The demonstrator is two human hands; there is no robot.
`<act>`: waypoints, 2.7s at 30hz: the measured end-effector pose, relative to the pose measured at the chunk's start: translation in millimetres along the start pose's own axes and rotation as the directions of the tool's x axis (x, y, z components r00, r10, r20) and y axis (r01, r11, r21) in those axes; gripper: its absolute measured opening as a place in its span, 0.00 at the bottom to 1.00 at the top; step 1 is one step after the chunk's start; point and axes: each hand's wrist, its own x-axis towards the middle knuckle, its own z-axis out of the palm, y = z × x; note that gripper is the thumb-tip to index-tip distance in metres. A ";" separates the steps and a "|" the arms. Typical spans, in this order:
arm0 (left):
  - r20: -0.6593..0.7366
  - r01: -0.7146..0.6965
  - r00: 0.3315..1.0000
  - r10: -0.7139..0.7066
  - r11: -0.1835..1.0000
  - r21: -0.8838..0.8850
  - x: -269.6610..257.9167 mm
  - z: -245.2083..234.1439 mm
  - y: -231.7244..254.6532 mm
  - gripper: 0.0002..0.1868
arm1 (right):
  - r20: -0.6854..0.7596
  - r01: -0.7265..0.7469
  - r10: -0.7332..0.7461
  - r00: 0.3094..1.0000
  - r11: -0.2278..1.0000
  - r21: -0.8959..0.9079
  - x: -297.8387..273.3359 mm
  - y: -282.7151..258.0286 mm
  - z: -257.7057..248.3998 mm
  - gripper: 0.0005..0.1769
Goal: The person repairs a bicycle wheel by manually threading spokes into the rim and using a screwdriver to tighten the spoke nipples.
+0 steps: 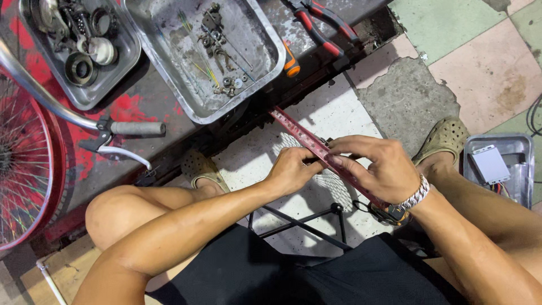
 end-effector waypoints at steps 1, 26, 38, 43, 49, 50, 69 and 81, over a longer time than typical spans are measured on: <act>0.001 0.012 1.000 -0.012 1.000 -0.004 0.8 -0.9 0.5 0.13 | 0.006 0.014 -0.013 1.000 0.998 -0.069 -0.8 1.5 1.6 0.12; 0.074 0.096 0.993 -0.091 0.993 -0.067 2.3 -5.8 7.2 0.13 | 0.130 0.066 -0.015 0.991 0.914 -0.399 2.6 -10.5 14.1 0.15; 0.061 0.083 0.995 -0.080 0.995 -0.057 -0.1 -9.1 12.8 0.12 | 0.116 0.080 -0.031 0.993 0.890 -0.449 4.4 -14.1 17.0 0.16; 0.008 0.016 1.000 -0.015 0.993 -0.115 -3.9 -4.0 4.6 0.11 | 0.124 0.079 -0.026 0.992 0.890 -0.450 6.1 -13.4 17.9 0.14; -0.203 -0.178 0.954 0.221 0.961 0.211 -3.5 10.3 -17.2 0.09 | 0.110 0.067 -0.024 0.994 0.913 -0.402 1.5 -10.4 19.6 0.12; -0.284 -0.238 0.909 0.306 0.939 0.248 -3.6 13.3 -19.3 0.09 | 0.099 0.063 -0.025 0.995 0.914 -0.402 2.4 -10.0 19.0 0.12; -0.741 -0.324 0.632 0.227 0.946 0.014 -24.8 88.1 -3.1 0.09 | -0.058 -0.205 0.197 0.979 0.959 -0.195 11.3 -36.9 -18.6 0.09; -0.534 -0.381 0.768 0.354 0.922 0.064 -56.8 45.7 -21.3 0.10 | -0.248 -0.284 0.353 0.902 0.919 0.274 -45.5 -90.2 7.4 0.07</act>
